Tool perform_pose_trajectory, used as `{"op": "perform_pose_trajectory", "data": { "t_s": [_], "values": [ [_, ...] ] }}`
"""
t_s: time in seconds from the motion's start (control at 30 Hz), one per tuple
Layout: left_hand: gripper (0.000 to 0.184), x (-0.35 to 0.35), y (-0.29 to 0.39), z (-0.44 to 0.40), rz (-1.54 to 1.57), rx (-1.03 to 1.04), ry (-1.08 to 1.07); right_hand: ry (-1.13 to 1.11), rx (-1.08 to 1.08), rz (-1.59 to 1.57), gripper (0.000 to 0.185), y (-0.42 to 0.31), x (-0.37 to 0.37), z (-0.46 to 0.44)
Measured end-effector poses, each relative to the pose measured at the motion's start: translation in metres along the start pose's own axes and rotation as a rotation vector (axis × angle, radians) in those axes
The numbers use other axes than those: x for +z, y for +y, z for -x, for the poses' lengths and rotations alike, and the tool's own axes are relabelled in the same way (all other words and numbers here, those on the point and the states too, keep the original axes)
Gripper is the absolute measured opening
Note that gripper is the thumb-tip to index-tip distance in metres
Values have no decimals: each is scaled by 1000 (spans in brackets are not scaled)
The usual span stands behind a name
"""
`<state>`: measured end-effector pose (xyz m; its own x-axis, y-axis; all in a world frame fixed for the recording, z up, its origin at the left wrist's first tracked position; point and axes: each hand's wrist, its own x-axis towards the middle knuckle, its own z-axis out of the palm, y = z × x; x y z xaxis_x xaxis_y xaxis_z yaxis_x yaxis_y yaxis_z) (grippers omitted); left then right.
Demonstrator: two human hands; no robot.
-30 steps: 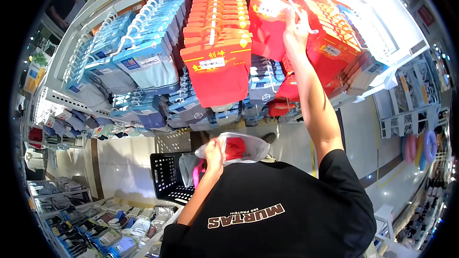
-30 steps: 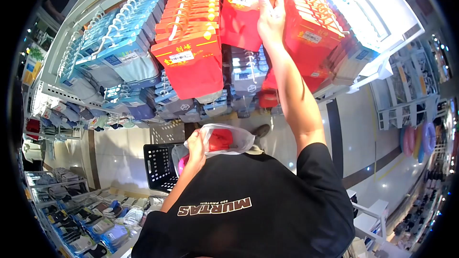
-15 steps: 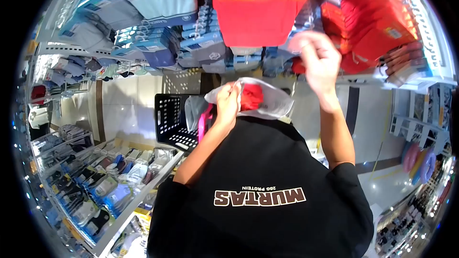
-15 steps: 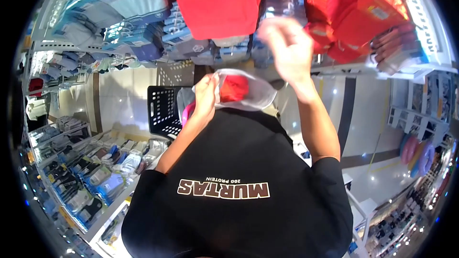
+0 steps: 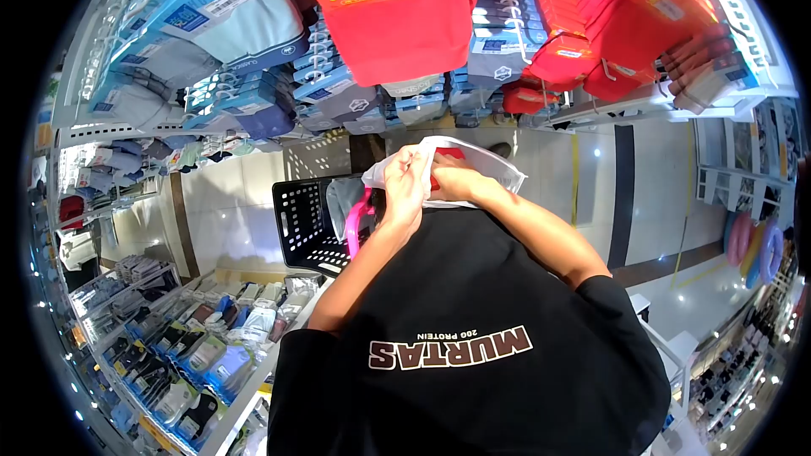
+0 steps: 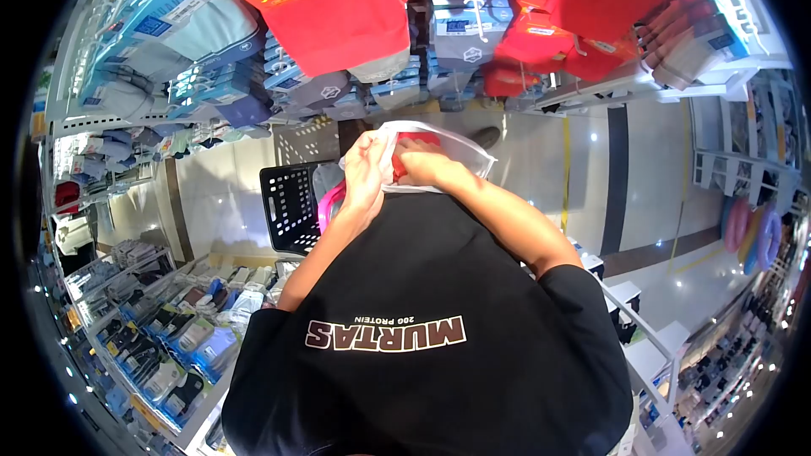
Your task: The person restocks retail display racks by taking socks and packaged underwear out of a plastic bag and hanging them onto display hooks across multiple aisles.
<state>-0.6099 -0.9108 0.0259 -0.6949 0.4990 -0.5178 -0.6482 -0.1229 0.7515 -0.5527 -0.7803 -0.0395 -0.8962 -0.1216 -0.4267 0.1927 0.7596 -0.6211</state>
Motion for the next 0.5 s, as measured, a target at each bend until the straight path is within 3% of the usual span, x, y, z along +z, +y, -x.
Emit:
{"op": "perform_pose_trajectory", "data": {
  "t_s": [0.07,0.17,0.2,0.3,0.43,0.5],
  "values": [
    [14,0,-3,1,2,53,6,40,16,145,68,12,13,-4],
    [14,-5,-4,7,39,48,12,205,-27,6,59,29,25,-6],
    [14,-7,-2,7,55,36,8,158,-25,-108,48,18,1,3],
    [16,-22,-9,-4,50,77,45,70,-62,-283,43,32,-14,18],
    [16,-22,-5,-10,-28,78,135,127,-39,-345,34,2,-60,62],
    [15,-19,-6,-14,-16,74,149,166,52,-579,29,-2,-80,79]
  ]
}}
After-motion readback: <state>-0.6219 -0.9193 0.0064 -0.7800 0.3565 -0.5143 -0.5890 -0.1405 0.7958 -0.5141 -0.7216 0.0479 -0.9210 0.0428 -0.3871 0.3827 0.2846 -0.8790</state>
